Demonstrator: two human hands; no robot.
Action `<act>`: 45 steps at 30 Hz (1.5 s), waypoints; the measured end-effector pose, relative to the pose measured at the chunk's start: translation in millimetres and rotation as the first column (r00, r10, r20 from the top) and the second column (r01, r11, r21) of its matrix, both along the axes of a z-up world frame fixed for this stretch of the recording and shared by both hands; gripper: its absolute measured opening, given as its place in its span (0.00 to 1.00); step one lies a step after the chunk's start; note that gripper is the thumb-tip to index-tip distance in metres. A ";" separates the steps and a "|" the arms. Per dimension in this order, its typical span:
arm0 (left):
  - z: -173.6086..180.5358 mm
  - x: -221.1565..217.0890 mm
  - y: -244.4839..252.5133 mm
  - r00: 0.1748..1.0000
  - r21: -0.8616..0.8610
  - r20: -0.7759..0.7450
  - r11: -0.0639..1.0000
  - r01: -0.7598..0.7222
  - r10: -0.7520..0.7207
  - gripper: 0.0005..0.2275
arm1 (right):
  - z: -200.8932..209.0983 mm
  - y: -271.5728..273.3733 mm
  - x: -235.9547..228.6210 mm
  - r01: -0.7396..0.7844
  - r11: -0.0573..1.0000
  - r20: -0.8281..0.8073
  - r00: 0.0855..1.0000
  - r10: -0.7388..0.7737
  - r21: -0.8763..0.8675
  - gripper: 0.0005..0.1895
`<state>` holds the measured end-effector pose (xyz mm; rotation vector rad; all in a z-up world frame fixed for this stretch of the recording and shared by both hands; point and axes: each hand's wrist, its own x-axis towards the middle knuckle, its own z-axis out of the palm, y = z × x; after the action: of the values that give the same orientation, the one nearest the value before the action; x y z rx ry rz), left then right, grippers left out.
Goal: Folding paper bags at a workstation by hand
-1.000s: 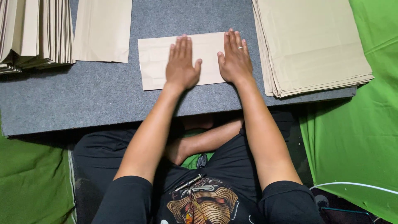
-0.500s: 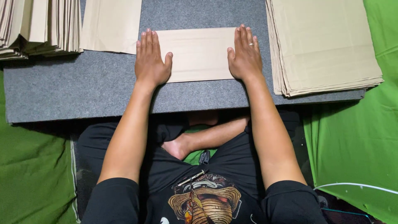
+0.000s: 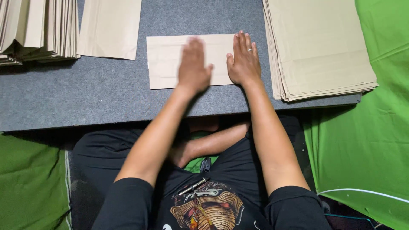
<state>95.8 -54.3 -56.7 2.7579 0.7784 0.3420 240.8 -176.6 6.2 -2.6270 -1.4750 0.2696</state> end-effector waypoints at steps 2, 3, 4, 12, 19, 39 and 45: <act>-1.9 21.3 -21.4 1.000 0.027 -0.021 0.999 0.022 -0.022 0.37 | -0.8 -0.2 0.6 -0.001 1.000 -0.005 1.000 0.001 0.006 0.35; -2.8 31.9 -31.8 0.998 0.057 -0.045 0.997 0.044 -0.041 0.36 | -1.5 0.0 1.0 -0.002 1.000 -0.013 1.000 0.002 0.014 0.35; -2.5 30.8 -31.0 0.998 0.055 -0.044 0.998 0.043 -0.041 0.36 | -1.7 -0.3 1.9 -0.003 1.000 -0.012 1.000 0.003 0.012 0.35; 71.3 -26.2 4.4 0.937 -0.094 -0.347 0.994 -0.060 0.024 0.37 | 2.3 -1.3 -1.2 -0.014 1.000 -0.008 1.000 0.014 0.013 0.35; 96.8 -89.4 40.6 0.905 -0.177 -0.409 0.963 -0.202 0.115 0.36 | 3.6 -3.3 -1.3 -0.014 1.000 -0.013 1.000 0.014 0.011 0.34; 44.3 -102.3 64.9 0.968 -0.120 -0.169 0.971 -0.205 0.183 0.34 | -31.4 91.6 -115.4 -0.352 0.927 0.084 0.935 0.344 0.126 0.36; 50.4 -103.2 63.2 0.967 -0.124 -0.186 0.972 -0.200 0.175 0.34 | 2.8 64.7 -92.9 -0.246 0.969 -0.030 0.969 0.245 -0.014 0.39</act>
<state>-7.4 8.9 -6.4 2.6109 1.0683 0.0765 147.9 -111.9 9.1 -2.4400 -1.7970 0.3419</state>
